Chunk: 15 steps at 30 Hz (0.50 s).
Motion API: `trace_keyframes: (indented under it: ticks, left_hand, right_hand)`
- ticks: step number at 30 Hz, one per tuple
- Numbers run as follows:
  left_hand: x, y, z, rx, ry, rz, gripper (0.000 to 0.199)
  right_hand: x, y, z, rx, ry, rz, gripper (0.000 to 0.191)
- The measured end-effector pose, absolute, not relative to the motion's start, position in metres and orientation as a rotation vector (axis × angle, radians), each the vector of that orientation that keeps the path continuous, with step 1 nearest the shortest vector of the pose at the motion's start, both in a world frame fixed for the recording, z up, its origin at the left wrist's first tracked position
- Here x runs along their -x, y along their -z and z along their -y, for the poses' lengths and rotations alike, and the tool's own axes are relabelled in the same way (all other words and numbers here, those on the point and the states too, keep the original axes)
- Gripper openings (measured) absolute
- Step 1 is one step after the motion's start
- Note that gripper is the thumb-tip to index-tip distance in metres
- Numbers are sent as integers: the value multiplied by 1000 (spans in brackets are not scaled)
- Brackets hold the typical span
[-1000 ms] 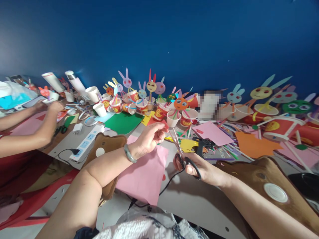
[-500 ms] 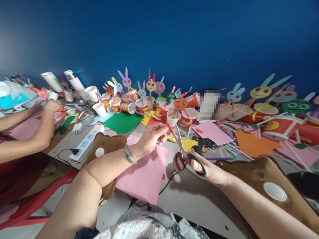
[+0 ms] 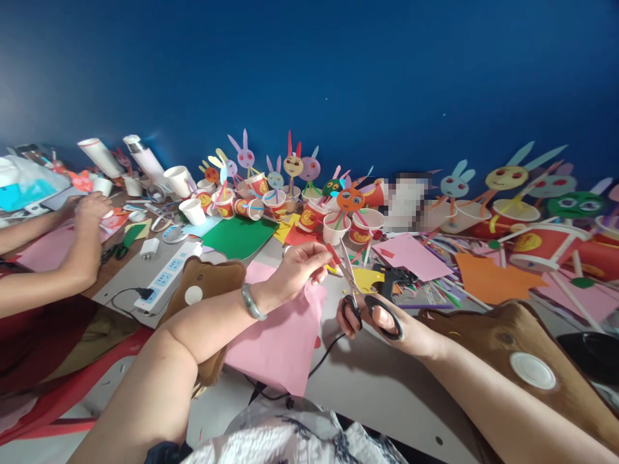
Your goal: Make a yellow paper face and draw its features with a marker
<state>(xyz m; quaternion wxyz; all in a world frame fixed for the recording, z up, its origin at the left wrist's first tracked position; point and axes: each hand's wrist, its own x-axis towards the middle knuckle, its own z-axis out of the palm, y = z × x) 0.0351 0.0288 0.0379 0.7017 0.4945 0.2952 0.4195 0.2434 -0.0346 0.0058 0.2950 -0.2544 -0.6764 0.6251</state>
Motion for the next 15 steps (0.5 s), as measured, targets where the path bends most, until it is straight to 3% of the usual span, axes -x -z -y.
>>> trace_keyframes:
  ticks: [15]
  left_hand:
    - [-33,-37,-30,-1121,-938,-671,46]
  right_hand:
    - [-239,4,39,677,-1672,1606,61]
